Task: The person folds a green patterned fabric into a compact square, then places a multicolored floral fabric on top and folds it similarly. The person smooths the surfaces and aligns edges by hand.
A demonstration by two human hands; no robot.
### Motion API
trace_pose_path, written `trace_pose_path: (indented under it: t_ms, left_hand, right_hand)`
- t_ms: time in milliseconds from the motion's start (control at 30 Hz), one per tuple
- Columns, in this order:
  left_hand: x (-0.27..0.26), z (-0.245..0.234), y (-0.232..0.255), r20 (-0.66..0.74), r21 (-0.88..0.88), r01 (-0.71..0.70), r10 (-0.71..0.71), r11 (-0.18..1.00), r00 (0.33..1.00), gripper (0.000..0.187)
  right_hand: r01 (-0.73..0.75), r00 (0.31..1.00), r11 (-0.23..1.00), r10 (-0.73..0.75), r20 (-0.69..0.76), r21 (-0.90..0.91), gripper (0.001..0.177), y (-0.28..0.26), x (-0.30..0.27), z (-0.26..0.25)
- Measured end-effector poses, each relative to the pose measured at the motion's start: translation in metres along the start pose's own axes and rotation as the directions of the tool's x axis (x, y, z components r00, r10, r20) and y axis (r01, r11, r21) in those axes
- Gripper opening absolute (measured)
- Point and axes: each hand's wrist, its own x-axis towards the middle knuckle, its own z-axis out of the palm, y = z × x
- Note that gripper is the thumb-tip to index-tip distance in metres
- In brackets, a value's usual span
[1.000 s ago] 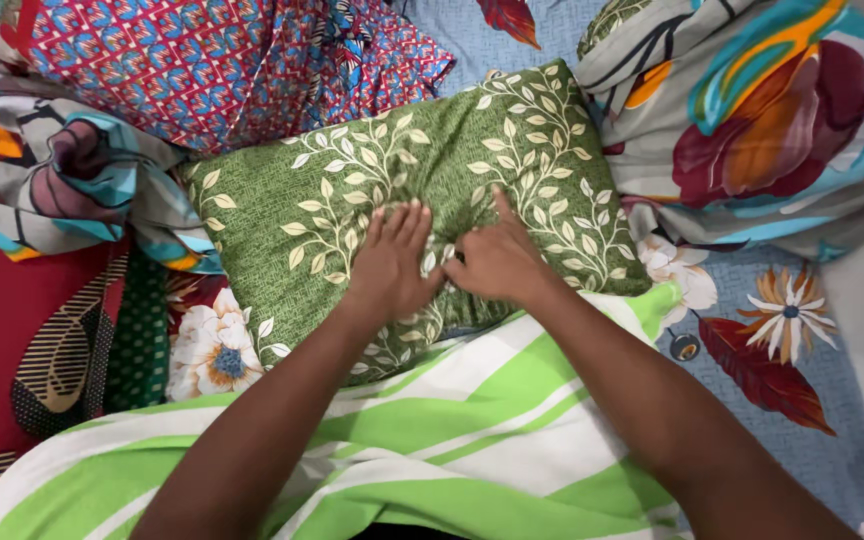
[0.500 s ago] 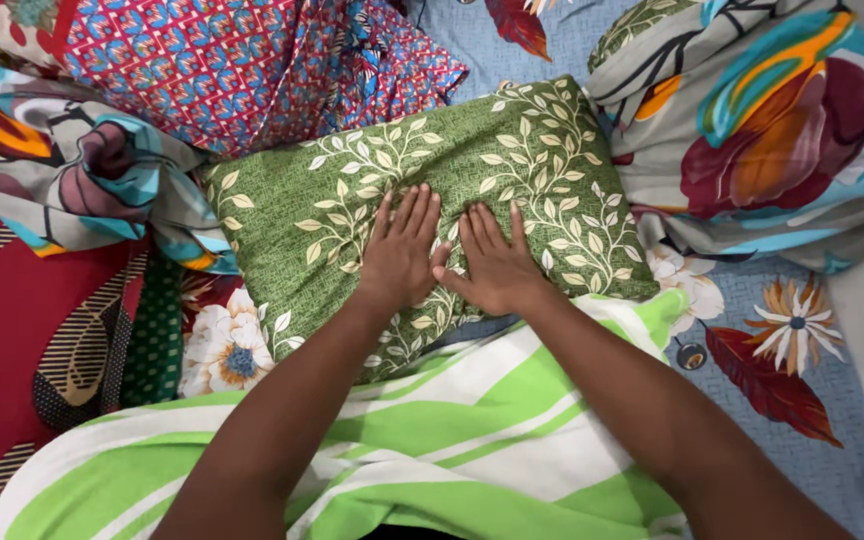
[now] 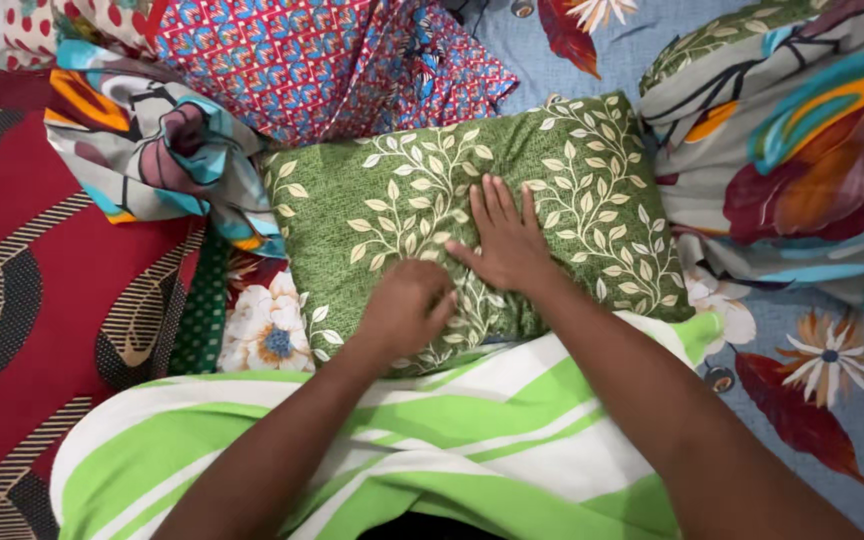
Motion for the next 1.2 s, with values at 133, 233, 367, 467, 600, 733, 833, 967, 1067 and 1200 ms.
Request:
trace_pose_path:
  t_ms: [133,233,367,467,600,733,833,967,1067,1200]
  left_hand:
    - [0.014,-0.014,-0.037,-0.349,0.084,0.068,-0.035,0.994,0.936,0.065]
    - [0.021,-0.014,-0.069,-0.419,0.187,0.106,-0.018,0.977,0.908,0.072]
    - [0.026,0.002,-0.077,-0.414,0.179,0.145,-0.059,0.973,0.908,0.076]
    - [0.024,-0.001,-0.082,-0.433,0.163,0.114,-0.033,0.980,0.901,0.076]
    - [0.024,-0.001,-0.073,-0.364,0.105,0.168,-0.119,0.980,0.924,0.072]
    - [0.029,-0.003,-0.066,-0.528,0.088,0.070,-0.014,0.994,0.849,0.071]
    - [0.036,-0.005,-0.068,-0.507,0.152,0.129,-0.035,0.980,0.862,0.079]
    - [0.035,-0.011,-0.083,-0.434,0.181,0.208,-0.112,0.961,0.894,0.080]
    - [0.035,-0.013,-0.084,-0.435,0.158,0.200,-0.114,0.967,0.893,0.081]
    - [0.032,-0.015,-0.079,-0.446,0.152,0.210,-0.123,0.966,0.887,0.081]
  right_hand:
    - [-0.093,0.995,0.994,0.094,-0.012,0.048,0.106,-0.003,0.018,-0.001]
    - [-0.102,0.995,0.993,0.103,-0.016,0.060,0.106,-0.004,0.024,-0.001]
    - [-0.061,0.998,0.998,0.061,0.030,0.007,0.114,-0.007,0.004,-0.007]
    - [-0.019,0.987,0.999,0.026,0.157,-0.046,0.122,-0.009,-0.022,-0.014]
    - [-0.042,0.919,0.993,0.082,0.385,-0.112,0.125,-0.006,-0.037,-0.019]
    - [-0.039,0.975,0.994,0.060,0.215,-0.102,0.123,-0.007,-0.019,-0.011]
    - [0.010,0.998,1.000,-0.010,-0.067,0.002,0.111,0.010,-0.016,-0.003]
    - [-0.107,0.985,0.993,0.112,-0.130,0.043,0.092,0.063,-0.021,-0.002]
    - [-0.221,0.946,0.974,0.227,-0.233,0.052,0.088,0.117,-0.041,-0.004]
    - [-0.351,0.860,0.894,0.425,-0.282,0.278,0.081,0.159,-0.054,-0.003]
